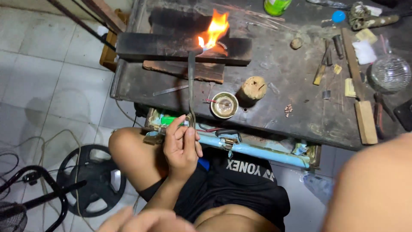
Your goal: Assembling and soldering small jewelry components on a workbench using a handheld torch.
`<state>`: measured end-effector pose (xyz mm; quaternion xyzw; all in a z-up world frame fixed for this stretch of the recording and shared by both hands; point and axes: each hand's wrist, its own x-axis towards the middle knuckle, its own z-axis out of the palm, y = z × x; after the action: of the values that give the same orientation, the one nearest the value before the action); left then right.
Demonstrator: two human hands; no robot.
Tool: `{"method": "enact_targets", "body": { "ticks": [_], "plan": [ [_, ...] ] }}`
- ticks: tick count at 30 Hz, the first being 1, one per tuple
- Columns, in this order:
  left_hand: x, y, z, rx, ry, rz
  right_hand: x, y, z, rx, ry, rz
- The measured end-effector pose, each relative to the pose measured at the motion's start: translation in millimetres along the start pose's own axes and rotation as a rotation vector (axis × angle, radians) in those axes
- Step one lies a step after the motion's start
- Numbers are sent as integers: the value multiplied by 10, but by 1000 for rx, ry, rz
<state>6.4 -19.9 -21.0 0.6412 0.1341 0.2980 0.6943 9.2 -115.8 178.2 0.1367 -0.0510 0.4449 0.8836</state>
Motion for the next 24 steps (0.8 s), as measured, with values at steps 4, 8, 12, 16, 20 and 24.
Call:
{"method": "enact_targets", "body": {
  "ticks": [4, 8, 12, 16, 20, 24],
  "plan": [
    [25, -27, -5, 1, 4, 85, -201, -182, -212, 936, 454, 179],
    [25, -18, -27, -4, -8, 101, -420, -410, -308, 1617, 804, 267],
    [-6, 49, -71, 26, -68, -4, -394, -683, -255, 2647, 1259, -92],
    [1, 93, -83, 48, -93, 14, -295, -1021, -636, 3163, 719, -989],
    [3, 104, -91, 49, -95, 5, -439, -1058, -1358, 3393, 364, -1335],
    [-4, 84, -76, 47, -72, -19, -594, -938, -1869, 3655, 148, -1534]
  ]
}}
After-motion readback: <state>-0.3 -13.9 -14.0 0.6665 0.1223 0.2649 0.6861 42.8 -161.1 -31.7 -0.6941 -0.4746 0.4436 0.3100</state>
